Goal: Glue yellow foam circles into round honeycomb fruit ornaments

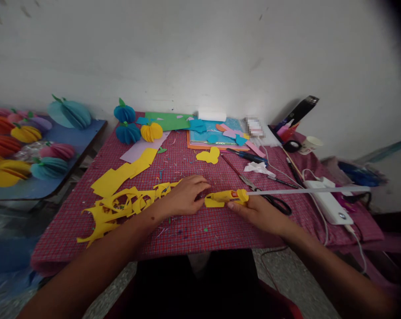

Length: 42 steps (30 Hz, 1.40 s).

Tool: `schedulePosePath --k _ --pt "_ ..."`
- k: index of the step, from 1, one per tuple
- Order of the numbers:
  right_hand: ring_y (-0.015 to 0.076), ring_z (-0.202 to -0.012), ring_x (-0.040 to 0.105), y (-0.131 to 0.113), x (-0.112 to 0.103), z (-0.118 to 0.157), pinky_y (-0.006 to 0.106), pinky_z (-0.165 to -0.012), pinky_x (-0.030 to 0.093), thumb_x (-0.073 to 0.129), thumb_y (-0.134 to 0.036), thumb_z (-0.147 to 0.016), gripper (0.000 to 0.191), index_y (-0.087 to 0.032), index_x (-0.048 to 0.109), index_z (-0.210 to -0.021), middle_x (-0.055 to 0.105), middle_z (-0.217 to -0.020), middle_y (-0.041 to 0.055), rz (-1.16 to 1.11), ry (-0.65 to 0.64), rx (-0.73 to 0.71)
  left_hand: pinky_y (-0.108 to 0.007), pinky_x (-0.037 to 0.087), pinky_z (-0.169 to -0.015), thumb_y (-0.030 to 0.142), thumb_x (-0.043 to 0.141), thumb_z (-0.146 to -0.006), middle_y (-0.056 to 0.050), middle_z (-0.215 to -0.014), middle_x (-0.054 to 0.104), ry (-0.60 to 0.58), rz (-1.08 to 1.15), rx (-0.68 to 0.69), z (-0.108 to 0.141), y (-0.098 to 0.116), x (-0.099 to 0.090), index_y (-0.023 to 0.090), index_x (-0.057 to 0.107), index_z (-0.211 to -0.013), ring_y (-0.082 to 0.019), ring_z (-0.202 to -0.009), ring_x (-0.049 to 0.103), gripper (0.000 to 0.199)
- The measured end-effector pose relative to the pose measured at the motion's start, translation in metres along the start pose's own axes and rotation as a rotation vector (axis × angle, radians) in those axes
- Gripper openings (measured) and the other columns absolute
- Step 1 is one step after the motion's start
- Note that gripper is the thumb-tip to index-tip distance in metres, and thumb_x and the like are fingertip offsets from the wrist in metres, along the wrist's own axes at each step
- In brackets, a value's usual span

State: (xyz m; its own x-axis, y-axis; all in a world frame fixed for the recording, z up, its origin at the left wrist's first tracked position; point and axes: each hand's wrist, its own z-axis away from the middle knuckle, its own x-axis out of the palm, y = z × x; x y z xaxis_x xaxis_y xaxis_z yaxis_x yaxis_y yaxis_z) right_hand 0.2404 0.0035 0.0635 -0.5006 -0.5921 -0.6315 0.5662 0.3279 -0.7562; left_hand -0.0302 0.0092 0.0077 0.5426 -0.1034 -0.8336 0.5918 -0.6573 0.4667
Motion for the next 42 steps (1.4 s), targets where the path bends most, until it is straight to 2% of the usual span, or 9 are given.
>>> schedulePosePath --k 4,10,16,20,28,33,39,42 --pt "0.0258 -0.099 0.070 0.007 -0.001 0.000 0.041 -0.091 0.056 0.047 -0.048 -0.103 0.043 -0.022 0.068 -0.130 0.075 -0.110 0.0060 0.009 0.005 0.032 -0.045 0.047 -0.110 0.022 0.059 -0.089 -0.012 -0.133 0.062 -0.008 -0.008 -0.001 0.001 0.000 0.000 0.018 0.063 -0.126 -0.027 -0.125 0.058 0.037" --pt "0.0252 -0.092 0.070 0.016 -0.002 0.000 0.041 -0.087 0.057 0.049 -0.048 -0.102 0.042 -0.023 0.069 -0.128 0.076 -0.105 0.0054 0.010 0.029 0.061 -0.047 0.047 -0.110 0.021 0.060 -0.089 -0.012 -0.136 0.061 -0.003 0.000 -0.001 0.001 0.001 -0.001 0.019 0.061 -0.128 -0.027 -0.127 0.057 0.039" --pt "0.0264 -0.100 0.070 0.011 -0.006 0.001 0.042 -0.094 0.055 0.048 -0.049 -0.103 0.043 -0.024 0.068 -0.132 0.076 -0.110 0.0061 0.013 0.028 0.072 -0.048 0.046 -0.111 0.021 0.060 -0.088 -0.011 -0.135 0.061 0.003 0.018 -0.001 0.001 0.000 0.000 0.021 0.061 -0.129 -0.027 -0.127 0.057 0.040" --pt "0.0265 -0.098 0.071 0.007 -0.009 0.003 0.043 -0.092 0.056 0.048 -0.050 -0.103 0.045 -0.024 0.066 -0.135 0.076 -0.110 0.0057 0.027 0.028 0.071 -0.048 0.046 -0.110 0.021 0.060 -0.088 -0.011 -0.135 0.061 0.000 0.014 0.004 0.001 0.000 0.000 0.021 0.061 -0.129 -0.027 -0.126 0.057 0.041" --pt "0.0286 -0.106 0.070 0.005 -0.015 0.008 0.044 -0.098 0.054 0.049 -0.049 -0.102 0.042 -0.023 0.071 -0.127 0.077 -0.103 0.0060 0.038 0.056 0.048 -0.047 0.047 -0.110 0.022 0.059 -0.089 -0.011 -0.135 0.061 -0.008 0.013 0.003 0.000 0.001 -0.002 0.022 0.062 -0.128 -0.027 -0.127 0.057 0.039" --pt "0.0279 -0.108 0.070 0.013 -0.015 0.011 0.044 -0.101 0.053 0.050 -0.049 -0.102 0.042 -0.025 0.068 -0.132 0.076 -0.115 0.0056 0.013 0.060 0.026 -0.047 0.046 -0.110 0.022 0.060 -0.089 -0.012 -0.135 0.061 -0.015 -0.003 0.004 0.000 -0.001 0.000 0.020 0.062 -0.128 -0.027 -0.127 0.057 0.040" --pt "0.0246 -0.087 0.070 0.015 -0.017 0.016 0.041 -0.083 0.058 0.049 -0.051 -0.102 0.044 -0.022 0.070 -0.127 0.076 -0.099 0.0052 0.057 0.064 0.087 -0.048 0.047 -0.110 0.023 0.061 -0.090 -0.010 -0.136 0.061 -0.010 -0.007 0.003 0.001 -0.002 0.001 0.023 0.061 -0.130 -0.027 -0.127 0.057 0.041" --pt "0.0255 -0.092 0.070 0.014 -0.017 0.018 0.042 -0.087 0.058 0.050 -0.050 -0.102 0.041 -0.024 0.070 -0.126 0.076 -0.095 0.0041 0.037 0.067 0.075 -0.048 0.047 -0.110 0.023 0.061 -0.090 -0.011 -0.136 0.061 -0.017 -0.008 -0.001 0.000 -0.001 0.000 0.022 0.061 -0.130 -0.027 -0.127 0.057 0.041"
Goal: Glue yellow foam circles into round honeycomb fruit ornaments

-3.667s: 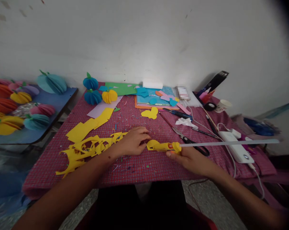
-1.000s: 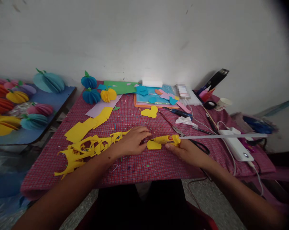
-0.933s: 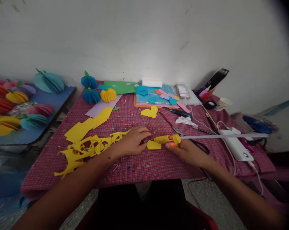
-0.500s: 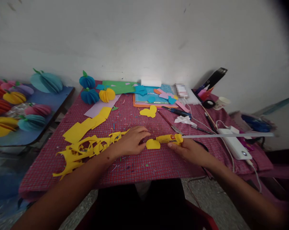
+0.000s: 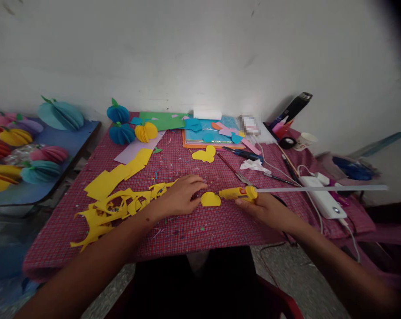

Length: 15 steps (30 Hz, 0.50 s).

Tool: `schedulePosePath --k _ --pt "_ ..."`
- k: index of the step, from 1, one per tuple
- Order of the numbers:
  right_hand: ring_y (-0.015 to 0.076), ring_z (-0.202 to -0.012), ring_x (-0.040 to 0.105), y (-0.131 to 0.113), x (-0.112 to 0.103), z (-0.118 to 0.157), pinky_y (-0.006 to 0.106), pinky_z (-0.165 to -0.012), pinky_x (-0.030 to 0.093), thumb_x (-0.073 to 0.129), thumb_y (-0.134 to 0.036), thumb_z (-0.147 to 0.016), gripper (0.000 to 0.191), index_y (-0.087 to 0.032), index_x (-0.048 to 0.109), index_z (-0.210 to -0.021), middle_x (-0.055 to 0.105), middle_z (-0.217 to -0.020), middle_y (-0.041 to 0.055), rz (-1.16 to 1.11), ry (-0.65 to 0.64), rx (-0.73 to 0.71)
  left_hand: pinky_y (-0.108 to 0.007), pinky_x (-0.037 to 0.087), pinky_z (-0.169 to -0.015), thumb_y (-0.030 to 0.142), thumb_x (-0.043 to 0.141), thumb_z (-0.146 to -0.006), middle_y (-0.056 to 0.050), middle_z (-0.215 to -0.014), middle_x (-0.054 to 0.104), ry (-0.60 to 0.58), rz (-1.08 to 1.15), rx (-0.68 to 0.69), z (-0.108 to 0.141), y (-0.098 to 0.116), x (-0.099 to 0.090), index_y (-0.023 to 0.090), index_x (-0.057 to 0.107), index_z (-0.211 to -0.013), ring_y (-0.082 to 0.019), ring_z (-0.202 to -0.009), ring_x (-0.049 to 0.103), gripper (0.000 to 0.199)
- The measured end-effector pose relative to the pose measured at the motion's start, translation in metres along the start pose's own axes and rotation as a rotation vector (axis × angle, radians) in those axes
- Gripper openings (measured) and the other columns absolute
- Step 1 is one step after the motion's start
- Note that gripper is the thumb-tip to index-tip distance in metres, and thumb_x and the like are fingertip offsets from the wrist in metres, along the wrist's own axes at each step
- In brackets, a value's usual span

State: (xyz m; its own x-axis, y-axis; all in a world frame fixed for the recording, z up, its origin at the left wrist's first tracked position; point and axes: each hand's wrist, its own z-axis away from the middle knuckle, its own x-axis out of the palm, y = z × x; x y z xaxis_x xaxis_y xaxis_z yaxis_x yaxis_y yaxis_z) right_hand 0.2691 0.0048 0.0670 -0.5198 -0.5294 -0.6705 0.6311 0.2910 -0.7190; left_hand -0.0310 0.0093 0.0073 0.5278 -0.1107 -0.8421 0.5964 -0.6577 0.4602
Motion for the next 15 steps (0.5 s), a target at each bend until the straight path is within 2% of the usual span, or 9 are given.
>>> schedulePosePath --k 3,7,11,15 --pt "0.0275 -0.100 0.070 0.000 0.000 0.002 0.045 -0.093 0.056 0.049 -0.049 -0.103 0.040 -0.025 0.070 -0.127 0.076 -0.096 0.0046 -0.030 0.003 -0.014 -0.048 0.047 -0.110 0.023 0.061 -0.090 -0.011 -0.136 0.061 -0.001 0.008 -0.001 0.000 0.001 -0.001 0.021 0.061 -0.130 -0.027 -0.127 0.057 0.040" --pt "0.0281 -0.096 0.071 0.004 0.000 0.005 0.045 -0.091 0.058 0.049 -0.049 -0.102 0.043 -0.025 0.069 -0.131 0.077 -0.098 0.0050 -0.026 -0.009 0.008 -0.048 0.046 -0.110 0.022 0.060 -0.091 -0.010 -0.137 0.061 0.007 0.027 0.003 0.000 0.000 -0.001 0.023 0.061 -0.131 -0.027 -0.128 0.057 0.040" --pt "0.0288 -0.103 0.071 0.009 0.000 0.009 0.046 -0.095 0.057 0.050 -0.050 -0.102 0.046 -0.024 0.067 -0.135 0.076 -0.112 0.0065 -0.017 -0.012 0.009 -0.048 0.047 -0.110 0.023 0.059 -0.092 -0.011 -0.137 0.060 0.001 0.026 0.004 0.000 0.000 -0.001 0.023 0.061 -0.132 -0.027 -0.127 0.057 0.040" --pt "0.0287 -0.105 0.071 0.007 -0.001 0.013 0.047 -0.098 0.055 0.049 -0.050 -0.102 0.048 -0.023 0.066 -0.137 0.076 -0.116 0.0079 -0.004 -0.019 0.005 -0.048 0.046 -0.110 0.023 0.059 -0.091 -0.011 -0.137 0.060 -0.003 0.025 -0.001 0.000 0.000 0.000 0.022 0.061 -0.132 -0.028 -0.128 0.056 0.041"
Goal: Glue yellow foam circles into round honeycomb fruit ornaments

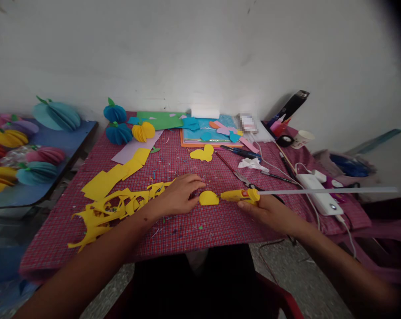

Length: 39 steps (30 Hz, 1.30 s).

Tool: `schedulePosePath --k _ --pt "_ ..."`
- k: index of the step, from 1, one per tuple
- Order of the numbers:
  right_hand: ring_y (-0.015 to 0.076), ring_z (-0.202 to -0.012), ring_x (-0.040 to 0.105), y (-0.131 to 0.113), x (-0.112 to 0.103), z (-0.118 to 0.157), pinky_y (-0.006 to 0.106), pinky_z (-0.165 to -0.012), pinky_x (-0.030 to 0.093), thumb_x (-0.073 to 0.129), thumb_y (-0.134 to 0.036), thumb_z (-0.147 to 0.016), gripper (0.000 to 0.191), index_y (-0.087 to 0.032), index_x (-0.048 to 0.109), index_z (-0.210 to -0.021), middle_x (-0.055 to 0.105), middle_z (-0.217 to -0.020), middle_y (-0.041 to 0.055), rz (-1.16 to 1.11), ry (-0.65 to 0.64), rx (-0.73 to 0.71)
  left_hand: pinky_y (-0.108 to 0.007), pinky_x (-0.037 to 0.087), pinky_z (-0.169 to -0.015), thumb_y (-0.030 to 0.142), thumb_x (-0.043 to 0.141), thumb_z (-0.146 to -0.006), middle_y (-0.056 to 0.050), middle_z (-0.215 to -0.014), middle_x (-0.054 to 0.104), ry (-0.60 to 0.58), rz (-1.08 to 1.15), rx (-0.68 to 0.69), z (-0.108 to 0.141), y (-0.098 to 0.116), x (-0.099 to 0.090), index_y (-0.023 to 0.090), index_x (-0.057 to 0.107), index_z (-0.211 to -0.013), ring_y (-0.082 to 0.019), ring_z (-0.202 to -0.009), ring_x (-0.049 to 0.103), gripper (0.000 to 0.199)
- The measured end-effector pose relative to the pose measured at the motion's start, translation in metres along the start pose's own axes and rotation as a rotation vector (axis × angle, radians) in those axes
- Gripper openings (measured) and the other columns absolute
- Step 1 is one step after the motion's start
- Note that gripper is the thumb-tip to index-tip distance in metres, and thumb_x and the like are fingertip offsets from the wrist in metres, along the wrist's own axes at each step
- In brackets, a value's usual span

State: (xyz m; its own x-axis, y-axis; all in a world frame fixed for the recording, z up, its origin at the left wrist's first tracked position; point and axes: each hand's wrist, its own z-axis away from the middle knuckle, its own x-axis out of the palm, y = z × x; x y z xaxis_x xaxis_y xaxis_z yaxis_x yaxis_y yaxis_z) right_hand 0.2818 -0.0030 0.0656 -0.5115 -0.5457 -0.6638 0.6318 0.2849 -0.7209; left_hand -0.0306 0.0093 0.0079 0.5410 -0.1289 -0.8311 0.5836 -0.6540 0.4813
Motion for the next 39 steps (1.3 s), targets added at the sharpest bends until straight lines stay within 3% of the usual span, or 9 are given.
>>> schedulePosePath --k 6,19,30,39 --pt "0.0281 -0.099 0.071 -0.005 -0.001 0.006 0.044 -0.093 0.057 0.049 -0.051 -0.102 0.045 -0.026 0.068 -0.133 0.077 -0.104 0.0059 0.024 0.009 0.018 -0.049 0.046 -0.111 0.023 0.059 -0.091 -0.011 -0.137 0.060 0.009 -0.003 -0.001 0.000 0.000 0.001 0.023 0.061 -0.132 -0.028 -0.128 0.056 0.041" --pt "0.0268 -0.089 0.071 0.004 0.004 0.014 0.041 -0.084 0.057 0.046 -0.056 -0.102 0.044 -0.023 0.075 -0.110 0.077 -0.099 0.0059 0.115 -0.018 0.071 -0.047 0.046 -0.111 0.022 0.059 -0.090 -0.011 -0.137 0.060 -0.006 -0.020 0.005 0.000 0.000 0.000 0.022 0.060 -0.132 -0.027 -0.128 0.057 0.042" --pt "0.0277 -0.102 0.071 -0.003 0.006 0.014 0.042 -0.094 0.055 0.046 -0.052 -0.103 0.044 -0.024 0.070 -0.128 0.076 -0.113 0.0063 0.066 -0.040 0.040 -0.046 0.046 -0.111 0.022 0.059 -0.091 -0.012 -0.138 0.060 -0.008 -0.023 0.002 -0.001 0.000 -0.001 0.020 0.061 -0.130 -0.027 -0.128 0.056 0.040" --pt "0.0268 -0.095 0.071 -0.006 0.012 0.010 0.043 -0.090 0.057 0.047 -0.054 -0.102 0.042 -0.024 0.072 -0.118 0.077 -0.108 0.0056 0.081 -0.041 0.080 -0.045 0.045 -0.112 0.021 0.059 -0.090 -0.012 -0.139 0.059 -0.017 -0.040 -0.005 0.000 0.001 -0.001 0.019 0.061 -0.132 -0.027 -0.130 0.055 0.042"
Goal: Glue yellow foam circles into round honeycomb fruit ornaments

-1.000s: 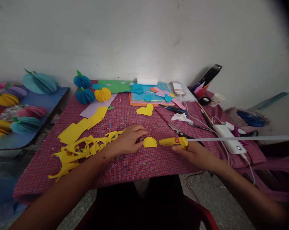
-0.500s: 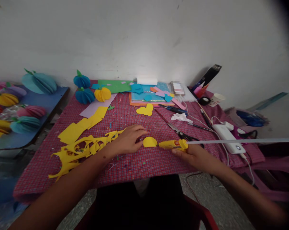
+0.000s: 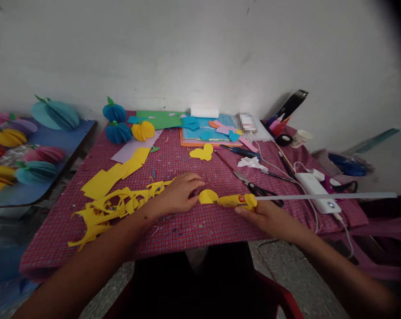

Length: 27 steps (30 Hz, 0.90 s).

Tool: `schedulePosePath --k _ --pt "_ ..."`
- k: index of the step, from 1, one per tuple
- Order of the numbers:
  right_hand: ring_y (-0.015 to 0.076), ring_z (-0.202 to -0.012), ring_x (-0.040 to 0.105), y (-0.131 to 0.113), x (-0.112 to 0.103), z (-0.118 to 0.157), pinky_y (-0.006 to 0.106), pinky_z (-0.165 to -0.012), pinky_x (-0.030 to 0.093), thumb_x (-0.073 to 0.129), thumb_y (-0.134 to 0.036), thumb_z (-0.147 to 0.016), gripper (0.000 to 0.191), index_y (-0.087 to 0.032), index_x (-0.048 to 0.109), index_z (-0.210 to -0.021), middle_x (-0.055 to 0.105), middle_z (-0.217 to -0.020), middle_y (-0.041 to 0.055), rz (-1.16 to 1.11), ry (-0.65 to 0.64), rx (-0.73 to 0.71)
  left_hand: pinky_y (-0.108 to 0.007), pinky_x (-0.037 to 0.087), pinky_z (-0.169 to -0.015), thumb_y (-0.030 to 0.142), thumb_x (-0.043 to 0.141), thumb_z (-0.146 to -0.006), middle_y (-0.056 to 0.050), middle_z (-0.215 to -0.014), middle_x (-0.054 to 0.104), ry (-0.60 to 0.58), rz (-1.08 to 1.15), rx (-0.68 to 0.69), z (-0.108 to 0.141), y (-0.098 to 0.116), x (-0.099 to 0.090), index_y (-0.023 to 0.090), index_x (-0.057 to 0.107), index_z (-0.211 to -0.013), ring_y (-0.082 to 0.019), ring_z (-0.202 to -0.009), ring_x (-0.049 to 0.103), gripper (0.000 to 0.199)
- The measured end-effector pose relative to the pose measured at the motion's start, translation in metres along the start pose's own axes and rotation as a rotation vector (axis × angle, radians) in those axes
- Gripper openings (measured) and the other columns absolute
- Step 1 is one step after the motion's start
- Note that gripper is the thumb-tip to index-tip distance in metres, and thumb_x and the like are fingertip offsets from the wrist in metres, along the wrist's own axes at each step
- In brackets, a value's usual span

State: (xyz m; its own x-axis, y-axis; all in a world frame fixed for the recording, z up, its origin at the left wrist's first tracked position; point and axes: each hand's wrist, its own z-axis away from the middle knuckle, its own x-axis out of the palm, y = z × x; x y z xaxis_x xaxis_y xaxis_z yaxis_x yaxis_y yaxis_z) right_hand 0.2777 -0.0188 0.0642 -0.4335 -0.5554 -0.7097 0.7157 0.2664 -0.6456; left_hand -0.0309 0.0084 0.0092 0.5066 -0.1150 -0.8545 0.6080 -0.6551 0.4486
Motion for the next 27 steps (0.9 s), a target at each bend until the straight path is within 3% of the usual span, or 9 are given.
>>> schedulePosePath --k 17,20,24,27 --pt "0.0229 -0.093 0.068 -0.026 0.017 -0.020 0.036 -0.086 0.053 0.048 -0.045 -0.102 0.033 -0.019 0.068 -0.109 0.073 -0.102 0.0056 -0.125 -0.023 -0.078 -0.048 0.047 -0.110 0.022 0.061 -0.089 -0.011 -0.137 0.060 0.031 0.049 0.009 0.000 -0.004 0.003 0.021 0.061 -0.132 -0.028 -0.127 0.057 0.043" --pt "0.0221 -0.089 0.067 -0.027 0.015 -0.015 0.034 -0.080 0.053 0.051 -0.047 -0.101 0.032 -0.021 0.067 -0.106 0.071 -0.095 0.0039 -0.179 0.021 -0.089 -0.046 0.047 -0.109 0.023 0.061 -0.089 -0.011 -0.136 0.061 0.022 0.037 0.011 0.000 -0.005 0.003 0.020 0.061 -0.131 -0.028 -0.126 0.058 0.042" --pt "0.0152 -0.055 0.052 -0.013 0.002 0.004 0.027 -0.050 0.041 0.056 -0.058 -0.094 0.040 -0.022 0.061 -0.079 0.056 -0.061 -0.0013 -0.310 0.135 0.087 -0.046 0.047 -0.110 0.025 0.060 -0.091 -0.012 -0.135 0.061 0.024 0.024 0.008 0.000 -0.004 0.003 0.021 0.062 -0.131 -0.027 -0.126 0.058 0.040" --pt "0.0132 -0.050 0.046 0.010 -0.014 0.020 0.027 -0.047 0.038 0.068 -0.060 -0.085 0.041 -0.022 0.060 -0.073 0.054 -0.058 -0.0019 -0.472 0.230 0.215 -0.047 0.047 -0.111 0.023 0.060 -0.090 -0.011 -0.137 0.061 0.029 0.030 0.001 0.001 -0.004 0.004 0.022 0.061 -0.132 -0.027 -0.128 0.057 0.042"
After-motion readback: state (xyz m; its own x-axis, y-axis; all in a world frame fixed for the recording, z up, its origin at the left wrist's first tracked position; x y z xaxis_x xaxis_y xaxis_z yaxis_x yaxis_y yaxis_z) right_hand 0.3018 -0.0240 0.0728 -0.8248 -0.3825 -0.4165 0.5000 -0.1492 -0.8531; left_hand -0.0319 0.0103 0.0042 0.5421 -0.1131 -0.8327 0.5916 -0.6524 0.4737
